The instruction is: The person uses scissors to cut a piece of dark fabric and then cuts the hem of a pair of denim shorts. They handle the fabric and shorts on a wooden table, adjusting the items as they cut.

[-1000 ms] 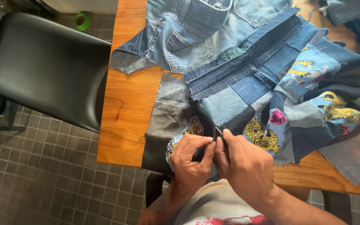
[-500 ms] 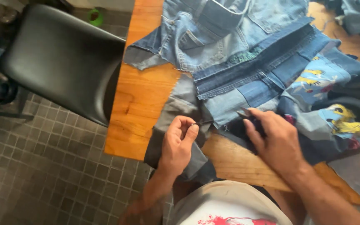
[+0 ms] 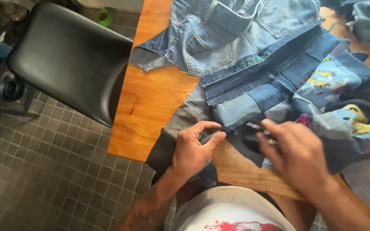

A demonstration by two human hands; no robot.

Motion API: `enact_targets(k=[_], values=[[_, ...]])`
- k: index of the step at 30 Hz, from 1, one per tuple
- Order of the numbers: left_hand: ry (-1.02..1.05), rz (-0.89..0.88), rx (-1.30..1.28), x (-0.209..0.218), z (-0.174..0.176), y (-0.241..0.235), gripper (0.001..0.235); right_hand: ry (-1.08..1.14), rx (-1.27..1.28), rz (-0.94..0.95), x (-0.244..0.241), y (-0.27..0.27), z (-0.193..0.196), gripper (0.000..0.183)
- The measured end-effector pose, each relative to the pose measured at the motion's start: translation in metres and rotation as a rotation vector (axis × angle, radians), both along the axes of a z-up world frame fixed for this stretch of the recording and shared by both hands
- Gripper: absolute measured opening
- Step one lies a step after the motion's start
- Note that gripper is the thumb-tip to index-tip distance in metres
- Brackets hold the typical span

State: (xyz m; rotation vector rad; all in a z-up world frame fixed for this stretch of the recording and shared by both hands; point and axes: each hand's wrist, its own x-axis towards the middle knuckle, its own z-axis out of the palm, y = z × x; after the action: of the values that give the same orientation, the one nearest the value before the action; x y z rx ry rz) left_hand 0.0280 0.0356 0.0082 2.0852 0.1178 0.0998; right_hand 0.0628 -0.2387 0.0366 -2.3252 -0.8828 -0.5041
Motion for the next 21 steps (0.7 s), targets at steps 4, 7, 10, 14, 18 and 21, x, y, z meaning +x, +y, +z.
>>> enact_targets(k=[4,7,10,14,18,21], values=[[-0.184,0.059,0.076,-0.004,-0.007,-0.012,0.013,-0.030,-0.025,-0.029,-0.021,0.032,-0.008,0.026],[-0.247,0.086,0.051,-0.008,-0.005,-0.020,0.009,-0.019,-0.035,-0.082,-0.027,0.045,-0.011,0.025],[-0.273,0.111,0.053,-0.010,-0.006,-0.023,0.008,-0.036,-0.042,-0.100,-0.028,0.054,-0.014,0.023],[-0.316,0.103,0.075,-0.010,-0.004,-0.024,0.006,-0.034,-0.003,-0.099,-0.025,0.060,-0.014,0.021],[-0.340,0.098,0.066,-0.010,-0.005,-0.024,0.006,-0.039,-0.016,-0.091,-0.023,0.063,-0.020,0.021],[-0.332,0.100,0.064,-0.011,-0.006,-0.024,0.006,-0.049,-0.005,-0.098,-0.023,0.066,-0.021,0.021]])
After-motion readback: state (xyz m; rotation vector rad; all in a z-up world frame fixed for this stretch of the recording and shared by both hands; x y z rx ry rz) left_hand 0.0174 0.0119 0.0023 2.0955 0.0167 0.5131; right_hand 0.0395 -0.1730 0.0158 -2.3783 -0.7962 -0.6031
